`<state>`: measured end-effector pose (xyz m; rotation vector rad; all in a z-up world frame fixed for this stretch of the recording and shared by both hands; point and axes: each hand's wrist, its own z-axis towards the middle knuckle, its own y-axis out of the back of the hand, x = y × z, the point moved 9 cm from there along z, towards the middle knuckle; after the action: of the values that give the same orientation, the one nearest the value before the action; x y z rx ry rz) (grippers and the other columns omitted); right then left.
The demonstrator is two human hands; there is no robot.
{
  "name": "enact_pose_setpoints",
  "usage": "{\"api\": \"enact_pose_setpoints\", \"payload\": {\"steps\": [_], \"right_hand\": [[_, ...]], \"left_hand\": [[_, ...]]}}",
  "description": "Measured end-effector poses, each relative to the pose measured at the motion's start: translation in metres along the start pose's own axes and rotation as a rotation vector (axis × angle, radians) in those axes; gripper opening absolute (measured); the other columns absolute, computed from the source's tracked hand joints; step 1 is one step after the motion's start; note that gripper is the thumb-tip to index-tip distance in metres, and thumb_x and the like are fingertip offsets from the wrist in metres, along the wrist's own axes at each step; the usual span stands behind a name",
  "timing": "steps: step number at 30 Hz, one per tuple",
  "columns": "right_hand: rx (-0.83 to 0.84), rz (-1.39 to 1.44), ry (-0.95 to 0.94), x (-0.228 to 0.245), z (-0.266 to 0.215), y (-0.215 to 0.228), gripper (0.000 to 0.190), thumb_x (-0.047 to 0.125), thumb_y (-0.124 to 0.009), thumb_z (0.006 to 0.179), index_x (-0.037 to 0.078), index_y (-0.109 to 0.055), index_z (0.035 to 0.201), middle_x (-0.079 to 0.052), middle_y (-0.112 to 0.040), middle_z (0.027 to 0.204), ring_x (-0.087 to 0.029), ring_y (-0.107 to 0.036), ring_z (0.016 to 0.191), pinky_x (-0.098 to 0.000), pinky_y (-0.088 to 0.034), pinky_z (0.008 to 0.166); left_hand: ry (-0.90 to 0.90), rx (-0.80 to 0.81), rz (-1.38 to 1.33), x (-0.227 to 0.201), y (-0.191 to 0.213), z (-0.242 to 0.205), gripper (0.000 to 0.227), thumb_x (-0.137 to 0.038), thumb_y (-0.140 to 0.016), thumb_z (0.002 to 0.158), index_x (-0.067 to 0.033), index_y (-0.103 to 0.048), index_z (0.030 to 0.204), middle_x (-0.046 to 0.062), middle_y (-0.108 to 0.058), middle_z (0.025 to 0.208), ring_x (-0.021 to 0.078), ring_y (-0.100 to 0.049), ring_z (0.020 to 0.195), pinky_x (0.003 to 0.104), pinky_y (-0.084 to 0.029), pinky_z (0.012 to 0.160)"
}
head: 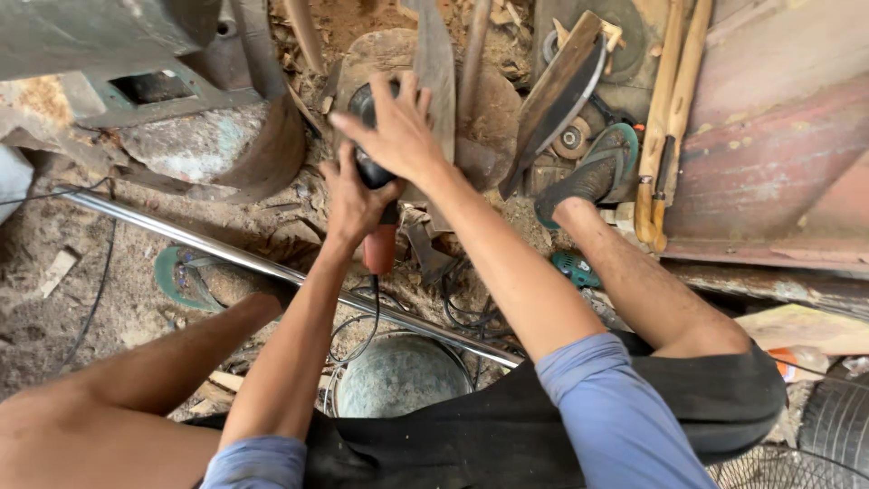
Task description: The person shapes a wooden piece using a belt sander, then switches to an angle grinder to smooth the surface. The person holds the wood with both hands, rotates it to sand different edges, and later uses the angle grinder on the flat face.
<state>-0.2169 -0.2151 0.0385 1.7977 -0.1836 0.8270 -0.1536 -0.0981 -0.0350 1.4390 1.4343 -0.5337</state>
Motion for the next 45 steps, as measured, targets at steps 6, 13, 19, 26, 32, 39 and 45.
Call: {"api": "enact_pose_setpoints", "payload": {"steps": [6, 13, 19, 26, 32, 39, 45], "right_hand": [[0.007, 0.053, 0.193, -0.028, 0.005, 0.001, 0.058, 0.013, -0.077, 0.087, 0.008, -0.047, 0.136, -0.020, -0.038, 0.145, -0.037, -0.046, 0.133, -0.0540, -0.049, 0.112], [-0.181, -0.268, 0.334, -0.024, -0.023, 0.027, 0.042, 0.022, -0.087, 0.086, 0.004, -0.065, 0.117, -0.017, -0.051, 0.114, -0.036, -0.049, 0.108, -0.0521, -0.045, 0.091], [-0.153, -0.174, 0.393, -0.016, -0.028, 0.024, 0.035, 0.007, -0.077, 0.089, 0.009, -0.066, 0.122, -0.012, -0.059, 0.116, -0.031, -0.053, 0.110, -0.0433, -0.050, 0.099], [-0.165, -0.118, 0.326, -0.017, -0.022, 0.027, 0.046, 0.013, -0.085, 0.091, 0.000, -0.058, 0.125, -0.017, -0.055, 0.116, -0.034, -0.053, 0.112, -0.0460, -0.049, 0.099], [-0.150, -0.053, 0.465, -0.012, -0.023, 0.021, 0.045, -0.005, -0.071, 0.078, 0.007, -0.064, 0.120, -0.014, -0.062, 0.119, -0.033, -0.054, 0.111, -0.0401, -0.053, 0.097], [-0.106, -0.177, 0.402, -0.021, -0.020, 0.014, 0.042, -0.001, -0.076, 0.085, 0.011, -0.063, 0.123, -0.010, -0.062, 0.124, -0.028, -0.055, 0.114, -0.0385, -0.055, 0.101], [-0.146, -0.216, 0.377, -0.026, -0.014, 0.013, 0.048, 0.012, -0.085, 0.089, 0.001, -0.059, 0.128, -0.017, -0.056, 0.118, -0.030, -0.052, 0.112, -0.0423, -0.053, 0.100]], "left_hand": [[-0.119, -0.096, 0.209, -0.008, 0.001, 0.018, 0.076, -0.032, -0.094, 0.077, 0.0031, -0.055, 0.132, 0.021, -0.053, 0.131, 0.0358, -0.060, 0.117, 0.045, -0.051, 0.104], [-0.070, -0.169, 0.233, -0.005, -0.006, 0.010, 0.089, -0.034, -0.093, 0.071, -0.0023, -0.050, 0.142, 0.023, -0.051, 0.128, 0.0414, -0.050, 0.122, 0.051, -0.045, 0.104], [-0.210, -0.206, -0.163, -0.021, 0.021, 0.015, 0.061, -0.014, -0.076, 0.088, 0.0027, -0.050, 0.141, 0.024, -0.052, 0.125, 0.0336, -0.053, 0.113, 0.047, -0.050, 0.095], [-0.140, -0.167, -0.375, -0.035, 0.024, 0.040, 0.013, -0.009, -0.065, 0.097, 0.0009, -0.067, 0.106, 0.003, -0.068, 0.085, 0.0117, -0.060, 0.072, 0.029, -0.051, 0.065], [-0.067, -0.138, -0.491, -0.029, 0.021, 0.039, 0.010, -0.007, -0.064, 0.098, -0.0008, -0.067, 0.105, 0.001, -0.065, 0.083, 0.0070, -0.057, 0.068, 0.025, -0.049, 0.058], [0.000, -0.126, -0.465, -0.031, 0.018, 0.038, 0.015, -0.010, -0.062, 0.098, -0.0012, -0.068, 0.109, 0.004, -0.066, 0.085, 0.0096, -0.057, 0.066, 0.025, -0.050, 0.059], [-0.019, -0.129, -0.519, -0.036, 0.020, 0.036, 0.018, -0.008, -0.060, 0.098, -0.0008, -0.065, 0.114, 0.004, -0.068, 0.087, 0.0083, -0.060, 0.069, 0.025, -0.052, 0.061]]}}
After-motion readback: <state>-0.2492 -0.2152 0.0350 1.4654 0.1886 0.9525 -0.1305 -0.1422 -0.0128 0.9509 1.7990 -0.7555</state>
